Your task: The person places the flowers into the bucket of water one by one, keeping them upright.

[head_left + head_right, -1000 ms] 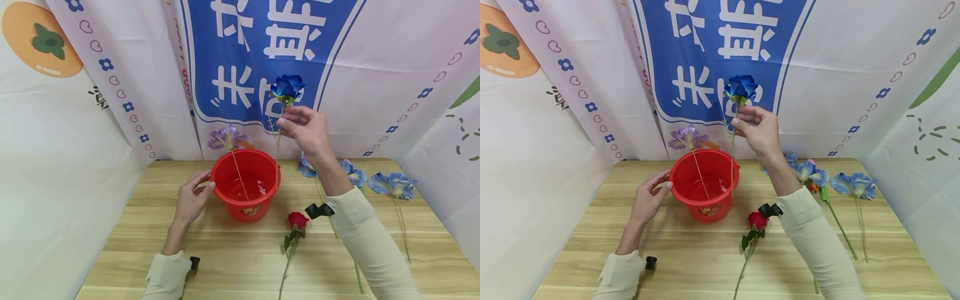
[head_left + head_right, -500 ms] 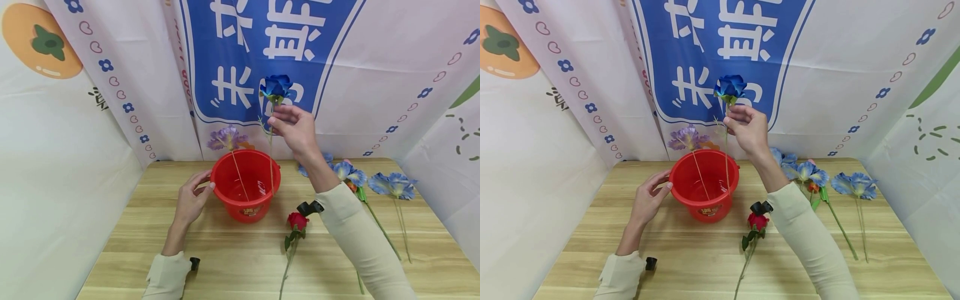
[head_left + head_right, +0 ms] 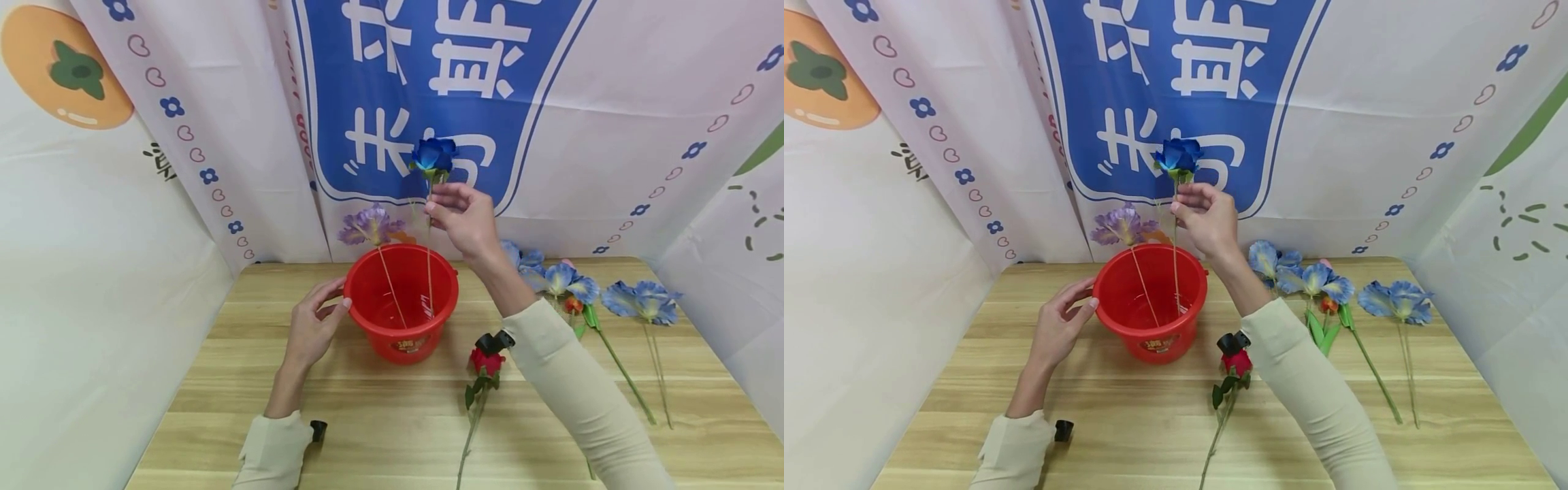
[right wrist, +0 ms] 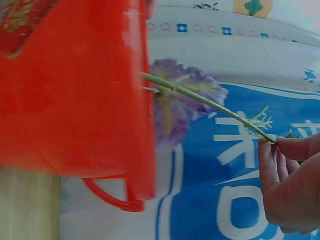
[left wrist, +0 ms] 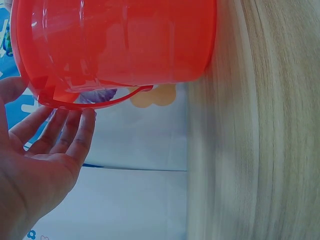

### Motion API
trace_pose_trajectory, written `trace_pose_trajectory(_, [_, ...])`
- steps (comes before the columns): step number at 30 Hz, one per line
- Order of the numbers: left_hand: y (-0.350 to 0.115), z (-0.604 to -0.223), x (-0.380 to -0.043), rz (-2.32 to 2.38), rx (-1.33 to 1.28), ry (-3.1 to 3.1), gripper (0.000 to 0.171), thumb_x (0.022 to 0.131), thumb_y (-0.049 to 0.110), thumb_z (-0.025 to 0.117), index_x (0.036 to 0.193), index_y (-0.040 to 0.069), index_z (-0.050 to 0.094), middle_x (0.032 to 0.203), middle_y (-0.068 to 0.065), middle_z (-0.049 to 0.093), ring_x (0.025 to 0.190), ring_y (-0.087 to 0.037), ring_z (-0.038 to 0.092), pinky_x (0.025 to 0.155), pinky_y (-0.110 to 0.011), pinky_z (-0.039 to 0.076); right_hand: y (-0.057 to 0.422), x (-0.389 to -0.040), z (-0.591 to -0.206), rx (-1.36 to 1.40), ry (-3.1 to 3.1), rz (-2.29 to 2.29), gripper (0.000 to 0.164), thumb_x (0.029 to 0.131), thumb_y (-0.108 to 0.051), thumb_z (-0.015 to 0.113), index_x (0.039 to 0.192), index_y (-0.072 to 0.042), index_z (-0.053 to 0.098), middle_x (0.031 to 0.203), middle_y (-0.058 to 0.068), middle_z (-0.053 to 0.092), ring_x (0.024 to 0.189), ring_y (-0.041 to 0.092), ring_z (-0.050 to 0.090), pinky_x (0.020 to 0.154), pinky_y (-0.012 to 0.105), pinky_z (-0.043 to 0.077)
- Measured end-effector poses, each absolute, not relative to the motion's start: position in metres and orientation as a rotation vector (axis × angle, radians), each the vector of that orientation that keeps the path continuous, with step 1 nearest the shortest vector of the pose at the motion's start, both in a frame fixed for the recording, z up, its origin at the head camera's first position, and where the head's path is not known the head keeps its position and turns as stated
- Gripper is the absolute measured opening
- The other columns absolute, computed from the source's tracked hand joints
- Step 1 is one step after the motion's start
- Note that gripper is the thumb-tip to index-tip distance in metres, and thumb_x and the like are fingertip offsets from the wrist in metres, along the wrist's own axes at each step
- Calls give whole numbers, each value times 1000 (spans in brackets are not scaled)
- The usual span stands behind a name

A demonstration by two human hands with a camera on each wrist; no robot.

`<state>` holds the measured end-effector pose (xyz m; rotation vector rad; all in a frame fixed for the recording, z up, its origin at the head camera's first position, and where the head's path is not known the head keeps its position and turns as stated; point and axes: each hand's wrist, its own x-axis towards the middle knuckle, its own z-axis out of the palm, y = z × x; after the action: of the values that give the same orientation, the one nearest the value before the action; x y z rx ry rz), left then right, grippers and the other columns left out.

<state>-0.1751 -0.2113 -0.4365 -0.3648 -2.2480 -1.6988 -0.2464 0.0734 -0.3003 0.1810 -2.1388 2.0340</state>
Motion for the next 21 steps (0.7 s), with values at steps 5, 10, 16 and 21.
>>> trace_pose_trajectory(5, [-211,-436,-174,-1698,-362,-2250,42,99,6,75,140,-1,68,142,-19,67,128,-35,67,97,-20,62,68,-247,-318,140,-2184,2059,33,100,-6,75,133,-2,70,118,17,75,110,30,78,95,43,66])
trace_pose_trajectory(10, [-210,-435,-174,-1695,-367,-2250,42,99,6,75,140,-1,68,142,-19,67,128,-36,67,97,-20,62,62,-251,-335,123,-2196,2116,32,99,-2,75,130,0,70,119,20,74,115,39,75,101,51,63])
trace_pose_trajectory(16, [-211,-436,-175,-1700,-365,-2250,42,99,6,75,140,-1,68,143,-19,67,128,-36,67,97,-20,61,57,-255,-347,111,-2248,2134,36,97,2,75,133,5,68,122,23,73,108,33,75,101,52,64])
trace_pose_trajectory(21, [-211,-436,-175,-1704,-364,-2248,42,99,6,75,140,-1,68,143,-19,67,127,-36,67,97,-19,61,56,-254,-348,133,-2411,2039,36,98,-2,75,133,3,69,126,22,74,114,35,75,97,47,66])
